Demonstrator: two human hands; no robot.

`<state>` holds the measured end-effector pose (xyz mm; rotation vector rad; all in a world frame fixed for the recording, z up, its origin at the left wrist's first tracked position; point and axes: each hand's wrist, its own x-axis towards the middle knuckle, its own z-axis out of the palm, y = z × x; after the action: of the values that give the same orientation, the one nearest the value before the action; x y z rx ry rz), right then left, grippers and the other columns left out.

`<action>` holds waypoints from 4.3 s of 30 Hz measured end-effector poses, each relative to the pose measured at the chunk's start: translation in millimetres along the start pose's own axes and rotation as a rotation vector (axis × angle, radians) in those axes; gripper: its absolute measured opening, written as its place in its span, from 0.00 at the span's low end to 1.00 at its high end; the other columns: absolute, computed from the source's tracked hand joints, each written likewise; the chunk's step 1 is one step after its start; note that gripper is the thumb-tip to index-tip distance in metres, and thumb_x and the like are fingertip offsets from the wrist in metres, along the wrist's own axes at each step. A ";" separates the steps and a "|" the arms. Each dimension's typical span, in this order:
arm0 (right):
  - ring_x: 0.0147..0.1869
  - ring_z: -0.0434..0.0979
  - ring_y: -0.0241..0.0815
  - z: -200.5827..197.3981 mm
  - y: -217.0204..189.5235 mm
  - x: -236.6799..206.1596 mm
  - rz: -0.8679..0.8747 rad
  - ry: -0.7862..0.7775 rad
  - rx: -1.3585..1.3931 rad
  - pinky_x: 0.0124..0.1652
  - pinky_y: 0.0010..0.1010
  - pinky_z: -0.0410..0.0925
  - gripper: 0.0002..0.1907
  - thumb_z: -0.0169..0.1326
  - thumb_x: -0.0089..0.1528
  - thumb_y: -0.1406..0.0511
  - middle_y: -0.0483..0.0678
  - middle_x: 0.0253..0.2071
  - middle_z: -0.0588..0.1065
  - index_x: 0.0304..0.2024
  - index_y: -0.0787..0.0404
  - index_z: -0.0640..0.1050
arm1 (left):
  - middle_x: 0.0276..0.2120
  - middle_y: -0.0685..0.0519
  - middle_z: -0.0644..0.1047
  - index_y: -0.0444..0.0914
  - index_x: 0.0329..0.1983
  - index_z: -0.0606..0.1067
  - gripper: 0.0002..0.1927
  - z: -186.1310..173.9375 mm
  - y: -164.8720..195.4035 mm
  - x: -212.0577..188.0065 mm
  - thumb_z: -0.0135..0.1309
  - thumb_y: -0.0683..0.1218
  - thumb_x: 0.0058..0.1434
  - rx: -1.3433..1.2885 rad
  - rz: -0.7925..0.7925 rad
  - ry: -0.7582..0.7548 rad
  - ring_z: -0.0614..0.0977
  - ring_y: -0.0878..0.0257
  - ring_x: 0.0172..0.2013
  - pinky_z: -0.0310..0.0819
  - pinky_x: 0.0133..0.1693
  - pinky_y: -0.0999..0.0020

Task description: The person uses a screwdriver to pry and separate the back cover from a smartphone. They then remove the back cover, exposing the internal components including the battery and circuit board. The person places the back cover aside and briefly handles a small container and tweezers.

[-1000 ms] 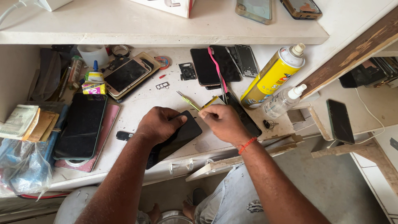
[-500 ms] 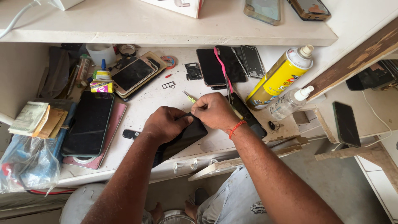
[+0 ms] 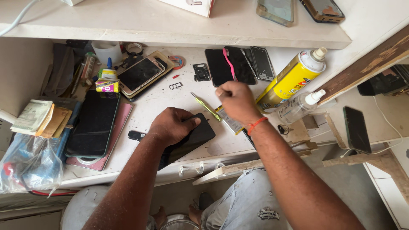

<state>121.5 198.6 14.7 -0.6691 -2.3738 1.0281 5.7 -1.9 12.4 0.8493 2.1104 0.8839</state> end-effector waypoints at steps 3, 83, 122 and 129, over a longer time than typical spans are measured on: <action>0.31 0.65 0.32 -10.9 0.0 -2.6 0.174 0.044 0.149 0.30 0.30 0.63 0.20 0.60 0.70 0.60 0.43 0.26 0.72 0.30 0.70 0.80 | 0.38 0.49 0.86 0.48 0.50 0.84 0.23 0.1 -1.0 -0.6 0.59 0.62 0.55 0.003 -0.007 -0.004 0.86 0.55 0.41 0.77 0.51 0.60; 0.30 0.81 0.29 23.5 -24.3 -59.8 -0.076 0.009 -0.032 0.31 0.22 0.73 0.06 0.60 0.58 0.70 0.46 0.29 0.83 0.38 0.62 0.85 | 0.40 0.50 0.86 0.49 0.48 0.85 0.22 -1.6 6.3 -3.4 0.60 0.62 0.54 0.058 -0.030 -0.006 0.86 0.54 0.43 0.76 0.52 0.59; 0.29 0.73 0.26 29.1 -6.5 -73.9 0.199 -0.025 0.221 0.30 0.21 0.67 0.05 0.61 0.56 0.69 0.41 0.26 0.79 0.32 0.66 0.84 | 0.40 0.49 0.86 0.50 0.48 0.85 0.22 -3.4 9.3 -7.1 0.59 0.63 0.56 0.072 -0.058 0.010 0.86 0.54 0.42 0.77 0.51 0.59; 0.28 0.73 0.26 22.9 -3.4 -88.6 0.242 -0.035 0.196 0.29 0.20 0.67 0.05 0.62 0.57 0.69 0.42 0.26 0.79 0.33 0.66 0.84 | 0.41 0.49 0.86 0.50 0.48 0.85 0.22 -2.8 9.5 -6.6 0.59 0.63 0.56 0.088 -0.057 0.006 0.86 0.54 0.43 0.77 0.52 0.59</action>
<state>175.7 131.6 -16.2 -0.8846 -2.2215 1.3637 10.0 -2.6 23.6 0.8276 2.1815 0.7694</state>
